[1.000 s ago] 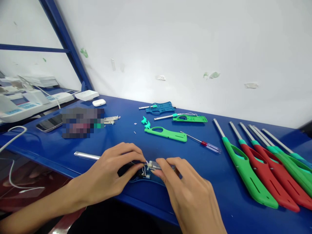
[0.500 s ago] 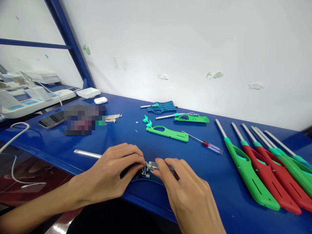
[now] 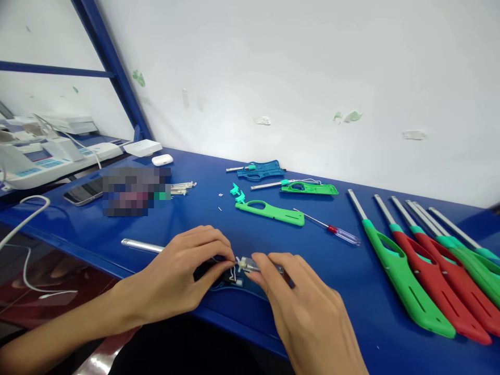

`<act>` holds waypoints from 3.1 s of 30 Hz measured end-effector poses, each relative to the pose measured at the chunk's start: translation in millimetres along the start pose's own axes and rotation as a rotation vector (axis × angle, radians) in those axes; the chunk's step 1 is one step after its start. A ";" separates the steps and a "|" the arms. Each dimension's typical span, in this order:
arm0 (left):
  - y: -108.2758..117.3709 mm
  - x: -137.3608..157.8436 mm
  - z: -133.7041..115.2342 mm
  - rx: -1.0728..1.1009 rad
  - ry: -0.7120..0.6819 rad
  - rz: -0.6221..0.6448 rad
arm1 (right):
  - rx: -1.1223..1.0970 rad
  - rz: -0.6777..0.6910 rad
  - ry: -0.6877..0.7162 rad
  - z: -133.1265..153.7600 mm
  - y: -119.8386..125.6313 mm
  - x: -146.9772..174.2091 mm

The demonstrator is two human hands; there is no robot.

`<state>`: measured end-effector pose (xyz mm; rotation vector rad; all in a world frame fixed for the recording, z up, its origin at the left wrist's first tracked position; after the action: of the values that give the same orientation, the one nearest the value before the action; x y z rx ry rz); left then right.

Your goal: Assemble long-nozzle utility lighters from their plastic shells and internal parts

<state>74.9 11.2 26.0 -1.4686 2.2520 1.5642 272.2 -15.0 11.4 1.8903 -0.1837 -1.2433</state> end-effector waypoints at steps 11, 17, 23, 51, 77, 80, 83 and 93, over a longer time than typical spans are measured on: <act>-2.7 1.8 -1.7 -0.063 -0.075 -0.044 | -0.022 0.076 0.038 0.5 -2.5 3.0; -2.1 1.2 -0.1 -0.050 -0.055 -0.048 | 0.003 0.079 0.045 1.4 -1.5 3.6; 3.9 2.1 -1.6 -0.022 0.023 -0.087 | 0.047 0.055 -0.021 1.9 2.9 -3.2; 34.4 16.2 22.5 -0.157 0.132 0.072 | 0.114 0.128 -0.088 -5.0 -5.0 -1.2; 60.4 -88.5 68.5 -0.414 0.014 0.223 | 0.021 -0.001 -0.328 -9.3 5.9 -1.2; 61.0 -53.1 23.4 -0.326 0.021 0.133 | -0.010 -0.003 -0.259 -5.5 7.2 -0.4; 46.1 -14.8 -2.1 -0.120 0.029 0.121 | -0.034 0.023 -0.134 -0.6 7.3 -0.6; 19.1 27.5 13.8 -0.050 0.107 -0.014 | -0.091 0.091 0.025 16.2 -0.3 -11.7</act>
<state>40.1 4.0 19.2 -1.6150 2.2689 1.5856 253.2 -17.7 16.8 1.7987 -0.1941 -1.1469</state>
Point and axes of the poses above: each hand's wrist, its own x-axis away from the middle knuckle, its own y-axis out of the back of the hand, z = x × y, the point moved 4 cm from there along -x, towards the middle knuckle, and after that the axes turned 9 degrees about x, right-handed, at the moved point
